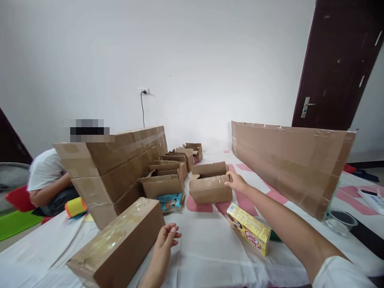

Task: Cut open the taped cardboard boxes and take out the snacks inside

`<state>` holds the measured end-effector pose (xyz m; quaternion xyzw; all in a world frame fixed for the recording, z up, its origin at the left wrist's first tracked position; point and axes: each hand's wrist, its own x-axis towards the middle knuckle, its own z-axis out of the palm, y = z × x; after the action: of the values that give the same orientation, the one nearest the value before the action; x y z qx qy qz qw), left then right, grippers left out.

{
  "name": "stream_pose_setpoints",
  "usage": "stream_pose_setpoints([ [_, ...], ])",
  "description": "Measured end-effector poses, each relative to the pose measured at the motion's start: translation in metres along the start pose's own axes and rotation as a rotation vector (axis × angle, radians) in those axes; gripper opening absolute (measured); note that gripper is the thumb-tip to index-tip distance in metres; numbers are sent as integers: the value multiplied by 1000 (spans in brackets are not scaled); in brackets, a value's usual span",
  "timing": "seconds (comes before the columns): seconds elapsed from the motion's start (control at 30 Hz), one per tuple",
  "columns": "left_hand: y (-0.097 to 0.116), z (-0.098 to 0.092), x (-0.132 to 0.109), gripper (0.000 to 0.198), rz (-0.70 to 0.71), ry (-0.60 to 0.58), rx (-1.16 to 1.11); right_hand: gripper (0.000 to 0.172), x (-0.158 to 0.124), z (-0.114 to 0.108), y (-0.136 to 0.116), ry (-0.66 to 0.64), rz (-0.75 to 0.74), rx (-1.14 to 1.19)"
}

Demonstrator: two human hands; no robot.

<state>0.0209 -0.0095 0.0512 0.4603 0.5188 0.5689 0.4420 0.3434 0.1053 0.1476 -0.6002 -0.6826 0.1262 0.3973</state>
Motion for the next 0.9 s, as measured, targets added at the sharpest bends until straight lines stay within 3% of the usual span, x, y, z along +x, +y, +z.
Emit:
stream_pose_setpoints([
  [0.17, -34, 20, -4, 44, -50, -200, 89, 82, -21, 1, 30, 32, 112, 31],
  [0.23, -41, 26, -2, 41, -37, -276, 124, 82, -40, -9, 35, 39, 107, 64],
  [0.33, -43, 36, 4, 42, -24, -369, 166, 58, -82, -32, 46, 46, 87, 105],
  [0.5, -37, 71, 18, 56, -19, -464, 152, 52, -188, -50, 88, 27, 30, 200],
  [0.53, -36, 81, 20, 60, -12, -491, 146, 55, -209, -47, 98, 8, 8, 183],
  [0.63, -37, 114, 24, 71, 14, -566, 126, 89, -252, -27, 118, -24, -44, 95],
  [0.73, -37, 146, 21, 74, 58, -655, 84, 75, -254, -10, 113, -17, -4, 27],
  [0.83, -28, 165, 19, 73, 153, -686, 19, 51, -219, -8, 90, -2, -33, 61],
  [0.9, -18, 167, 23, 74, 233, -615, -12, 45, -186, -10, 73, 31, -55, 141],
])
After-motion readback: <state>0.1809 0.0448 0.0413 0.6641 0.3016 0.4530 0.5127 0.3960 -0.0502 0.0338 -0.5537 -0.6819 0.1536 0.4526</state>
